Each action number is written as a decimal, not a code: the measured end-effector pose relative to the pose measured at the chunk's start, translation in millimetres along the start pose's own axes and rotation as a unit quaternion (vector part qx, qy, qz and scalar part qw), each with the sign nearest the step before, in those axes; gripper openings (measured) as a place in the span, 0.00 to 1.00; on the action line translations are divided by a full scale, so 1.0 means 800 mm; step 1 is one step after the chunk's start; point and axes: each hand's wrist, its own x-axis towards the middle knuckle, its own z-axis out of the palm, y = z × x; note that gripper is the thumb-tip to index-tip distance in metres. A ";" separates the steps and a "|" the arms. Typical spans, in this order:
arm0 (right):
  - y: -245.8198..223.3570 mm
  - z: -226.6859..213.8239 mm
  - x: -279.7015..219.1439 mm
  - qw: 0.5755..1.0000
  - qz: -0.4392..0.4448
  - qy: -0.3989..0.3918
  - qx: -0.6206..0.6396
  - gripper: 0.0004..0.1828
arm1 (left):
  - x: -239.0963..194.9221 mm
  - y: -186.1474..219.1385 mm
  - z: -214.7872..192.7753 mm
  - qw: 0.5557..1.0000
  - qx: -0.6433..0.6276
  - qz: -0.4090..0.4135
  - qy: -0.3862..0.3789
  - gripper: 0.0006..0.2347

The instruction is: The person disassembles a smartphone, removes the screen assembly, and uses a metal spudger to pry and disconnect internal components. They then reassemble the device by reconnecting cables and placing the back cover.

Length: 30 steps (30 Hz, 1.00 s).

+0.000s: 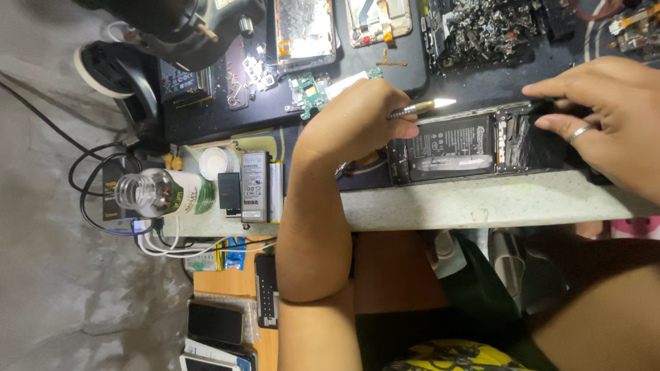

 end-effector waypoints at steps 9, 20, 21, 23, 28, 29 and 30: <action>0.008 -0.002 -0.008 0.969 -0.101 0.030 -0.222 0.30 | 0.001 0.001 0.001 1.000 0.011 -0.005 0.012 0.13; -0.032 -0.008 -0.004 0.987 0.071 -0.048 -0.137 0.14 | 0.001 0.001 0.001 1.000 0.016 0.008 0.024 0.14; -0.031 -0.008 -0.002 0.990 0.021 -0.028 -0.140 0.15 | 0.001 0.001 0.001 1.000 0.016 0.010 0.024 0.14; -0.028 -0.010 -0.001 0.986 -0.077 0.014 -0.146 0.20 | 0.000 0.002 0.002 0.999 0.020 0.013 0.024 0.14; -0.033 0.000 0.003 0.968 -0.146 0.062 -0.195 0.12 | 0.000 0.005 -0.001 0.999 0.028 0.002 0.017 0.14; -0.036 0.002 0.005 0.964 -0.151 0.068 -0.208 0.10 | 0.000 0.006 -0.001 1.000 0.027 -0.008 0.013 0.15; -0.039 0.002 0.006 0.959 -0.153 0.061 -0.229 0.09 | 0.000 0.007 0.000 0.999 0.025 -0.018 0.009 0.15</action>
